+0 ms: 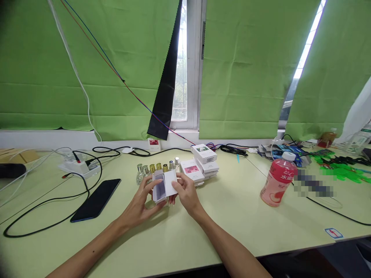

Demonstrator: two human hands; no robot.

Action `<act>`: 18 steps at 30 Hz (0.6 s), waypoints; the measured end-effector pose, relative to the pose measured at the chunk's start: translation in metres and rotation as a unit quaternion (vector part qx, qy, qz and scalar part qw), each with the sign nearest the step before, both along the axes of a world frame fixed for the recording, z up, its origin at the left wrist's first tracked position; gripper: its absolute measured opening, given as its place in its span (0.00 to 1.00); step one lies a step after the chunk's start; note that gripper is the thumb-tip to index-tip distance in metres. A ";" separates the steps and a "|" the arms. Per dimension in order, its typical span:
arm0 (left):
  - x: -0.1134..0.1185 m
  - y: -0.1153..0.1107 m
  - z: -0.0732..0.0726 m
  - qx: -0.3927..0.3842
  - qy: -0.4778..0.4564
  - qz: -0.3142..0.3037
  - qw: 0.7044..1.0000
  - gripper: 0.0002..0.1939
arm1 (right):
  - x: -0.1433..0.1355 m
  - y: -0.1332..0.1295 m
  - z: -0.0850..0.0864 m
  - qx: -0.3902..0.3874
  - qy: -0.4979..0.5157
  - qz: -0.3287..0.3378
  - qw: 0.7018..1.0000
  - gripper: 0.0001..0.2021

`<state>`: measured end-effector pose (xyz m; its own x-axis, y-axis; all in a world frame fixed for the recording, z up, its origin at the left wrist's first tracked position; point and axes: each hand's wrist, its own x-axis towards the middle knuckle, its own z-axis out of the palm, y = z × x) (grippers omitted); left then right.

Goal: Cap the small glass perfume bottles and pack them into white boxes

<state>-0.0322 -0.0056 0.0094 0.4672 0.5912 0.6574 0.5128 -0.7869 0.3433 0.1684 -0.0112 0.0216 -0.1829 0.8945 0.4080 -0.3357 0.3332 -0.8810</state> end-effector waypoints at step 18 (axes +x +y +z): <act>0.003 -0.002 0.013 -0.123 -0.091 0.032 0.988 0.22 | 0.004 0.003 -0.001 -0.056 0.001 0.049 0.997 0.30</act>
